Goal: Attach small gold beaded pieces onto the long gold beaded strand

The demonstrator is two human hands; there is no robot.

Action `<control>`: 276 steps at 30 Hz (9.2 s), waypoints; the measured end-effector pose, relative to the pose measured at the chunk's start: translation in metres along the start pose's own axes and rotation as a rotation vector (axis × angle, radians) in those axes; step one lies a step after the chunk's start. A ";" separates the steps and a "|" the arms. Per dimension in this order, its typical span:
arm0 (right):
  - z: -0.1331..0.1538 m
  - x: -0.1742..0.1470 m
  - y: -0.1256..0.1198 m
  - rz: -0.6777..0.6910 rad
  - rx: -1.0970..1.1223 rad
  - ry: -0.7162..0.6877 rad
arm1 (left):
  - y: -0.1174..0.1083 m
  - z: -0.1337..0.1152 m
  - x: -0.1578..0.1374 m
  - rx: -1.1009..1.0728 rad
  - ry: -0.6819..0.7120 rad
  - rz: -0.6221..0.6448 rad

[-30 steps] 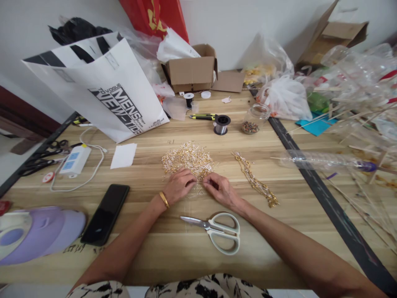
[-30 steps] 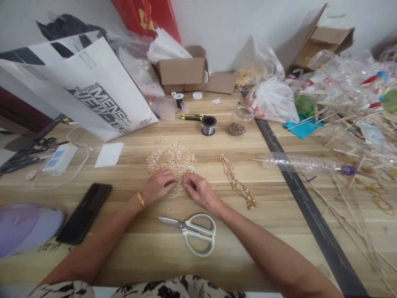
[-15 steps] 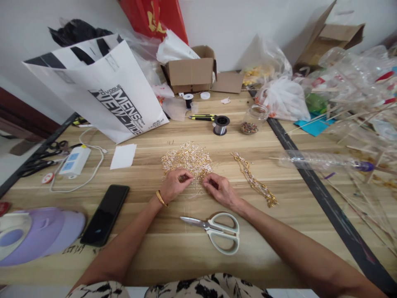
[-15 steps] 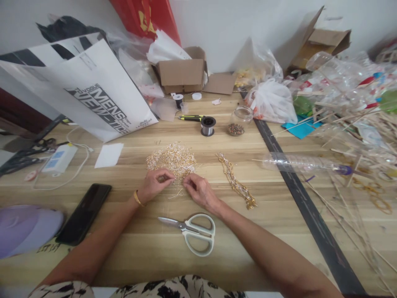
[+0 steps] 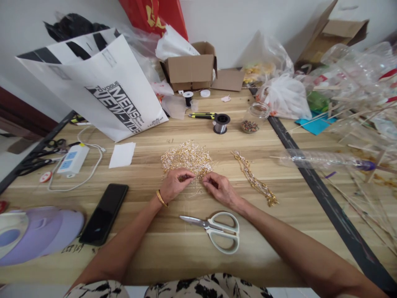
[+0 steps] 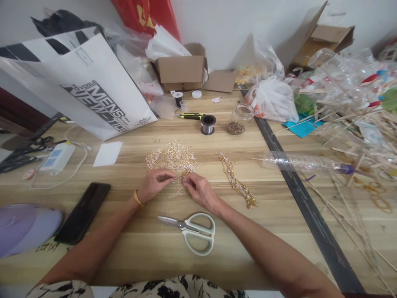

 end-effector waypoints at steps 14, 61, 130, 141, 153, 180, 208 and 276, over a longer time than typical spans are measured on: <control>0.006 0.001 -0.004 -0.022 0.003 -0.047 | 0.001 -0.005 -0.001 0.004 0.035 -0.007; 0.005 0.001 -0.002 -0.007 -0.024 -0.045 | -0.044 0.009 0.005 0.359 -0.016 -0.055; 0.006 0.001 0.001 0.016 -0.029 -0.040 | -0.001 -0.007 0.002 0.500 0.147 0.071; 0.002 0.001 0.002 0.013 -0.022 -0.037 | -0.019 -0.004 0.004 0.303 0.110 -0.002; 0.004 0.002 0.002 0.020 -0.020 -0.042 | 0.001 -0.014 -0.003 0.482 0.188 0.087; 0.003 0.003 0.002 0.025 -0.017 -0.050 | 0.015 -0.007 0.010 0.515 0.078 0.247; 0.005 0.002 0.003 0.034 -0.040 -0.032 | -0.012 0.026 0.010 -0.216 -0.197 -0.054; 0.000 0.001 0.008 0.095 0.005 0.003 | 0.004 0.013 0.003 -0.252 -0.164 0.049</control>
Point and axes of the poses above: each hand's wrist, its own x-axis towards the middle knuckle, its own y-axis out of the palm, z = x × y, the point moved 10 cm from there along x, towards the middle knuckle, and after that the axes turned 5 degrees about -x, right-handed, at the moved point
